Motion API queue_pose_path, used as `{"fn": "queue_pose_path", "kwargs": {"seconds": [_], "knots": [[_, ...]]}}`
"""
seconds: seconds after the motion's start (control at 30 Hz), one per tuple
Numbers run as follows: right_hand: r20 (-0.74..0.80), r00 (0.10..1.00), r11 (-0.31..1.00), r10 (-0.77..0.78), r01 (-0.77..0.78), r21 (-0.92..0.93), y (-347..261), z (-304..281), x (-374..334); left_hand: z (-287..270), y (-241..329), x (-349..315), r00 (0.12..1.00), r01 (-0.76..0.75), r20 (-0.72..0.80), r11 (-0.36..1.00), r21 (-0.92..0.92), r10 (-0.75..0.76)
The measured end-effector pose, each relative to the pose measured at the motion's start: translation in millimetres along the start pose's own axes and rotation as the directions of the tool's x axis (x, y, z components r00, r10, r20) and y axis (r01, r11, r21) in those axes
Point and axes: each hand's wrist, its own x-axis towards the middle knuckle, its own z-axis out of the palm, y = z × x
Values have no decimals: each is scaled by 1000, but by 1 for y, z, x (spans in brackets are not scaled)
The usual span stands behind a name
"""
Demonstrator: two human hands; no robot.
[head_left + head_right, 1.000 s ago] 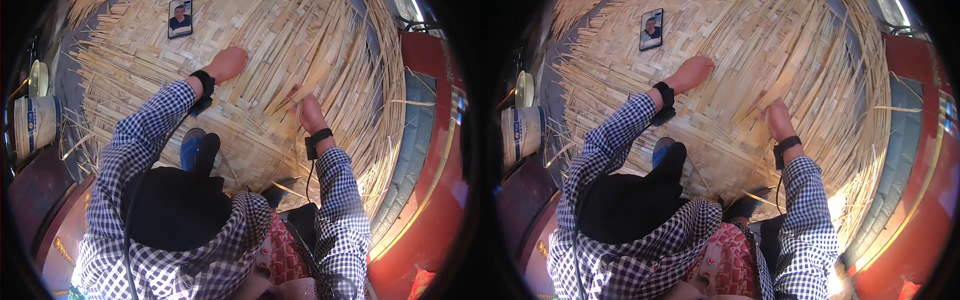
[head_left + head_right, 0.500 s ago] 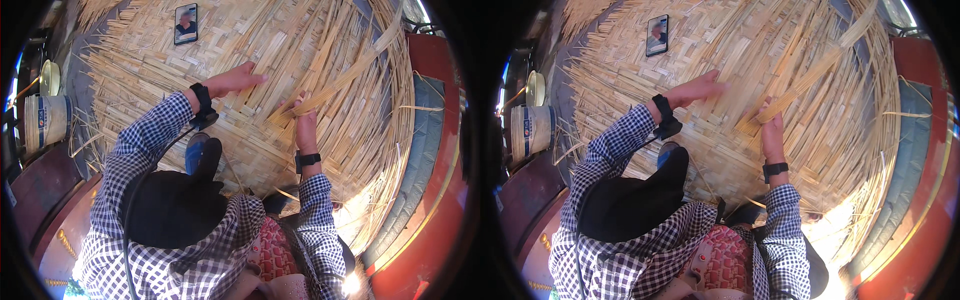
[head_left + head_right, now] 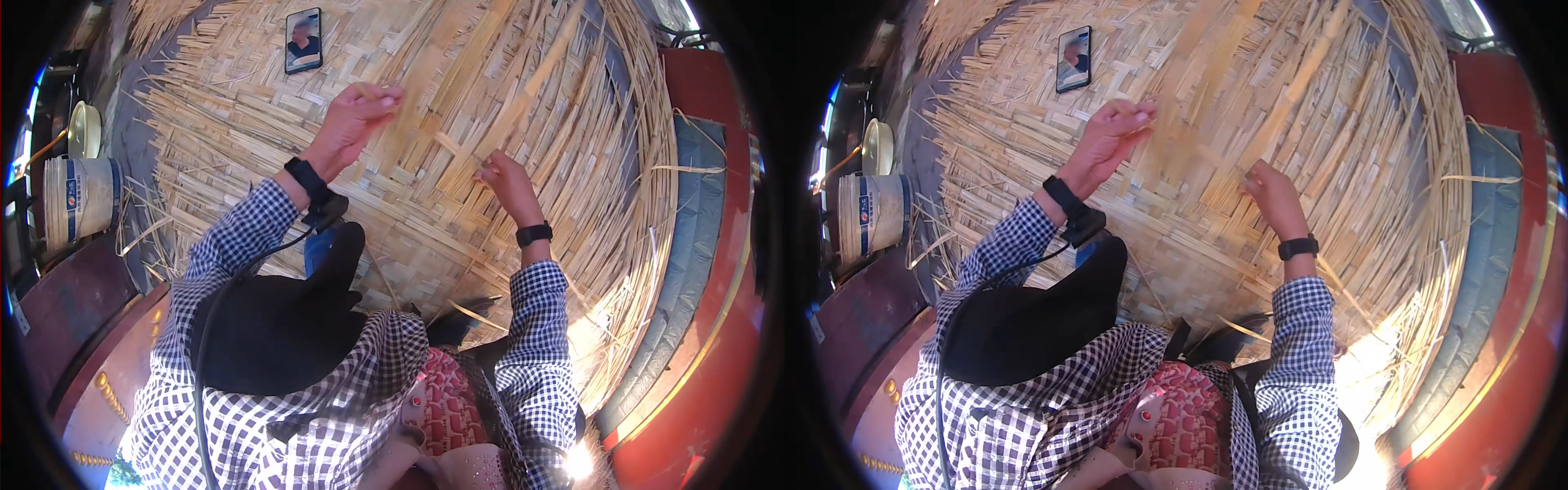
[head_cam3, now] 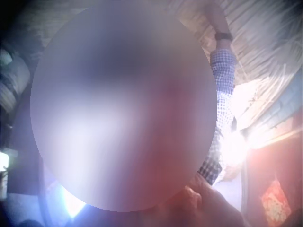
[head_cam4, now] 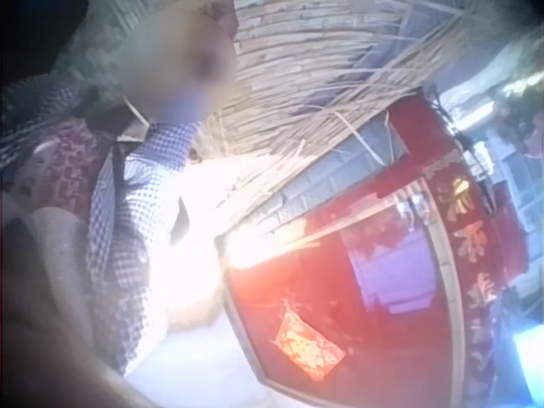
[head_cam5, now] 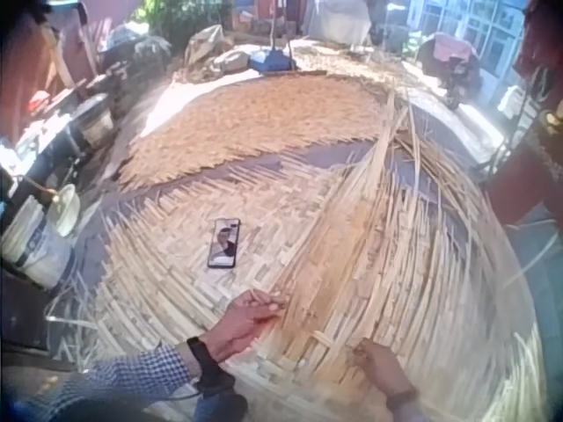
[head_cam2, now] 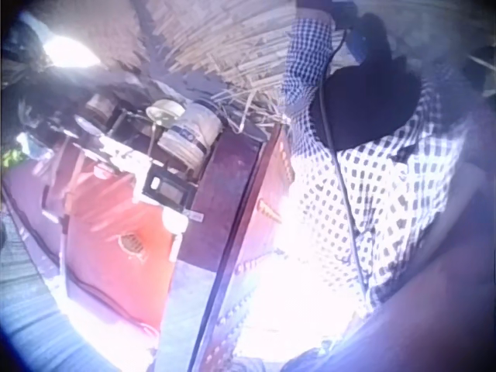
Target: The recorder is weaving thin bamboo strips together to create a large mat.
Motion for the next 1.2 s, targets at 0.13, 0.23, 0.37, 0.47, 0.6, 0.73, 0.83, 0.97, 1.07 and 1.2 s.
{"fn": "queue_pose_path", "kwargs": {"seconds": [0.13, 0.23, 0.37, 0.47, 0.6, 0.73, 0.83, 0.97, 1.07, 1.2], "knots": [[137, 990, 996, -16, 29, -88, 3, 17, -31, -50, -35, -42, 948, 157, -309, 955, 252, -74], [225, 974, 969, 31, 26, -247, 9, 15, -33, -41, -27, -45, 953, 188, -262, 973, 130, -149], [119, 986, 719, -112, 164, -675, -58, 6, -20, -88, 18, -37, 915, 84, -394, 996, -33, -90], [-108, 874, 880, -474, 465, -97, -101, 53, 9, -106, 29, -37, 991, 127, 67, 969, -209, -116], [18, 864, 864, -503, 502, 39, -99, 108, 43, -51, 56, 0, 879, 90, 419, 941, 326, -229], [-36, 916, 914, -399, 401, 64, -121, 111, 21, -53, 56, 55, 921, -227, 316, 346, 910, -227], [-341, 931, 876, -130, 269, 401, -115, 131, 2, -53, 31, 63, 957, -216, 222, 54, 975, -184], [-311, 949, 784, 46, 159, 600, -103, 142, -4, -41, 14, 51, 970, -200, 239, 404, 893, -49], [-284, 956, 748, 67, 140, 648, -99, 145, -4, -39, 9, 36, 973, -214, 229, 444, 870, 20], [-237, 964, 627, 121, 111, 771, -98, 147, 4, -31, 17, 28, 983, -170, 184, 293, 941, -22]]}}
